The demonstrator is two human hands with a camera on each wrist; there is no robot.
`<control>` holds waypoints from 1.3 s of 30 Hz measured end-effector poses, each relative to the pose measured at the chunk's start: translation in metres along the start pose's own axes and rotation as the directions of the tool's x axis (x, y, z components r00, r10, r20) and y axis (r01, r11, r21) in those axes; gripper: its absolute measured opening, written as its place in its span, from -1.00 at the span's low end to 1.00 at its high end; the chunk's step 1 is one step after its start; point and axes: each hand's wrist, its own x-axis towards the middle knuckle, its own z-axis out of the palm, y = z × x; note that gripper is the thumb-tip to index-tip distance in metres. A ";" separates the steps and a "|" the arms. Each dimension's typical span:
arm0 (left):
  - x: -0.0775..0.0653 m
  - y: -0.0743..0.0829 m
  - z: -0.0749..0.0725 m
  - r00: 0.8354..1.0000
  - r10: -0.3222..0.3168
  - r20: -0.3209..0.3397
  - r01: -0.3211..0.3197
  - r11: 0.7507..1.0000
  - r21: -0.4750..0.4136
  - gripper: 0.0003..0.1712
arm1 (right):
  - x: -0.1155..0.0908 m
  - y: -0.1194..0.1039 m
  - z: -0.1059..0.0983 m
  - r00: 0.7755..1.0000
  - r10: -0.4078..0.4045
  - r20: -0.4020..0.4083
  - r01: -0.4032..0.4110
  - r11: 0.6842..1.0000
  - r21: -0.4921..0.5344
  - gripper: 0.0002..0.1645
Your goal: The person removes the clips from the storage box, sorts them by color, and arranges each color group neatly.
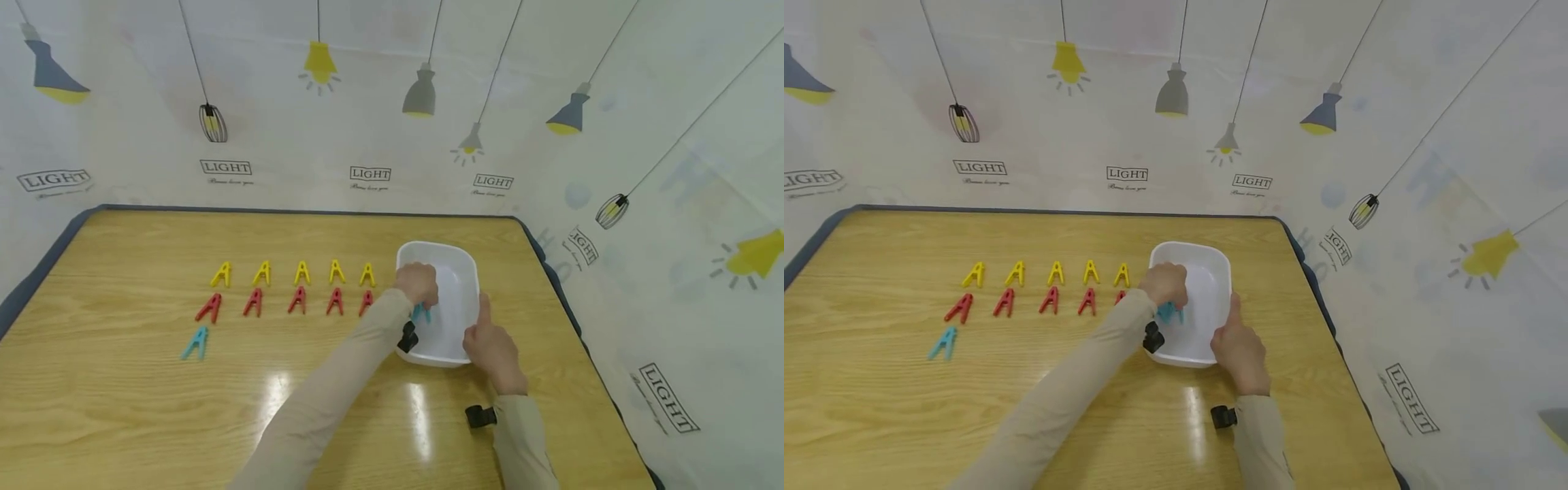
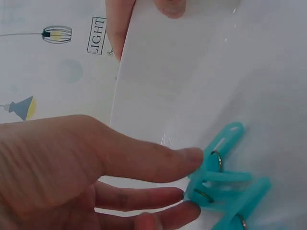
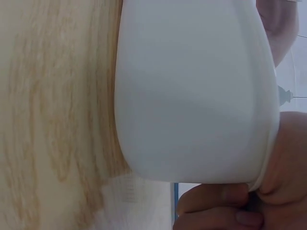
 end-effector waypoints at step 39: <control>0.005 -0.017 -0.005 0.994 0.105 0.028 -0.096 0.970 -0.223 -0.77 | -0.004 0.017 0.027 0.948 0.043 -0.314 0.111 0.883 0.456 -0.20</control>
